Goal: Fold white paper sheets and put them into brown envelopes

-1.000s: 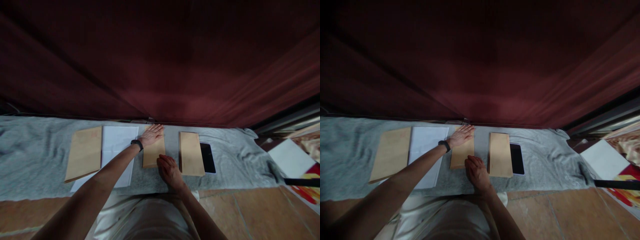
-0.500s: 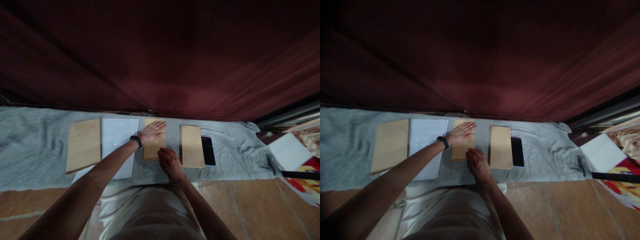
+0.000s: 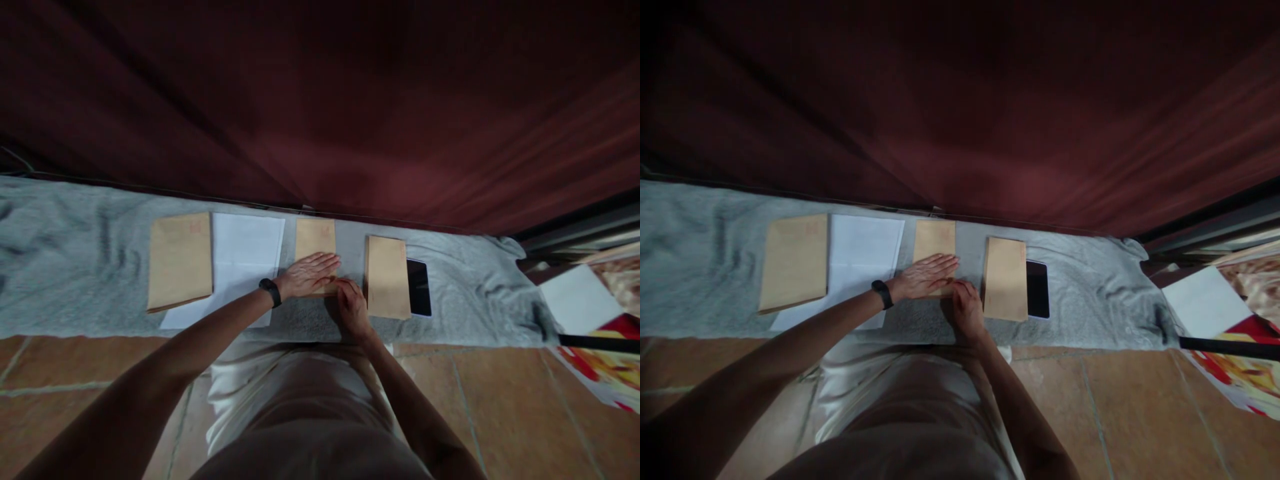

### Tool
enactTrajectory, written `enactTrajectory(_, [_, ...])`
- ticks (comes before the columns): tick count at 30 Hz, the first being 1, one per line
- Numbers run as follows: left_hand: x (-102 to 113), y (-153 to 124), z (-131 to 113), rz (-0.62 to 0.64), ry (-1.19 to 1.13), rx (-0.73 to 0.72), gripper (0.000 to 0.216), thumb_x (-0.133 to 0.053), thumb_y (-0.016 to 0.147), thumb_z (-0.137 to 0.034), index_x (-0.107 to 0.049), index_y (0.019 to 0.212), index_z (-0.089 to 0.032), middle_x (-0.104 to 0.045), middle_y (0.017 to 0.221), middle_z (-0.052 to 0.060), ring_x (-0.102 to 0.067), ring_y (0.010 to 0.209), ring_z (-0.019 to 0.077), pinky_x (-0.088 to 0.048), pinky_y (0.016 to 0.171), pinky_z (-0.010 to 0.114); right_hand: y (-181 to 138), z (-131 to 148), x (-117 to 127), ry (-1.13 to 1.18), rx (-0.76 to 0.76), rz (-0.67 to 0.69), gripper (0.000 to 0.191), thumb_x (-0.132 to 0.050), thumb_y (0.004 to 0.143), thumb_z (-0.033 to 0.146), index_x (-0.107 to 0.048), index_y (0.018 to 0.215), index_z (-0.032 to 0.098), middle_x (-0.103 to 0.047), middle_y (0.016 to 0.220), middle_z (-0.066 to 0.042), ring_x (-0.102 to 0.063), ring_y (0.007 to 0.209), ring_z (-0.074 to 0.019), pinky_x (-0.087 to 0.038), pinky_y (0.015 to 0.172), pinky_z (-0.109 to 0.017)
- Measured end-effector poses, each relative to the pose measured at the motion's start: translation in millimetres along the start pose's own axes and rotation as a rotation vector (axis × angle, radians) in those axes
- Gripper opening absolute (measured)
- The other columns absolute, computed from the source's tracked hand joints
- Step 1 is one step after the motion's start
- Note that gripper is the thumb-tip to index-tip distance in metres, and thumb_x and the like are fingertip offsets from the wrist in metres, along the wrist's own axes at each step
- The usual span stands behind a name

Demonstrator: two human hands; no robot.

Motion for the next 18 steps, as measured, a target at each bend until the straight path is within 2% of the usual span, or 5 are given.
enactTrajectory(6, [-5.2, -22.3, -23.6, -0.02, -0.03, -0.036, 0.054, -0.04, 0.108, -0.04, -0.04, 0.159, -0.023, -0.038, 0.167, 0.006, -0.029, 0.157, 0.0169, -0.017, 0.131, 0.037, -1.0, 0.8, 1.0, 0.016, -0.019, -0.03, 0.035, -0.038, 0.105, 0.021, -0.07, 0.119, 0.023, -0.071, 0.118, -0.011, -0.067, 0.116, -0.0225, -0.052, 0.109, -0.041])
enactTrajectory(10, [-12.3, -38.9, -34.9, -0.064, -0.047, -0.055, 0.055, -0.047, 0.106, -0.042, -0.041, 0.158, -0.026, -0.043, 0.165, 0.005, -0.034, 0.155, 0.0171, -0.019, 0.131, 0.037, 9.7, 0.5, -1.2, 0.039, 0.013, -0.033, 0.038, -0.039, 0.104, 0.02, -0.068, 0.128, 0.023, -0.069, 0.131, -0.011, -0.063, 0.127, -0.022, -0.049, 0.114, -0.042])
enactTrajectory(14, [-16.8, -52.6, -45.3, -0.089, -0.041, -0.064, 0.055, -0.051, 0.105, -0.041, -0.044, 0.157, -0.026, -0.049, 0.161, 0.007, -0.039, 0.153, 0.02, -0.023, 0.13, 0.04, 53.1, -3.0, -10.1, -0.015, 0.112, 0.043, 0.044, -0.041, 0.104, 0.021, -0.057, 0.145, 0.022, -0.058, 0.151, -0.01, -0.051, 0.144, -0.0217, -0.043, 0.122, -0.045])
enactTrajectory(18, [-10.3, -58.3, -54.5, -0.038, -0.028, -0.053, 0.058, -0.048, 0.106, -0.044, -0.04, 0.16, -0.023, -0.041, 0.165, 0.008, -0.035, 0.155, 0.0215, -0.022, 0.13, 0.04, 121.7, -13.6, -23.7, -0.147, 0.203, 0.178, 0.052, -0.042, 0.106, 0.026, -0.044, 0.157, 0.018, -0.041, 0.165, -0.01, -0.034, 0.156, -0.0225, -0.031, 0.129, -0.048])
Point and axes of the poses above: each hand's wrist, its own y-axis towards the middle knuckle, its own x-axis out of the back of the hand, z = x × y, the point moved 2 cm from there along y, towards the middle knuckle
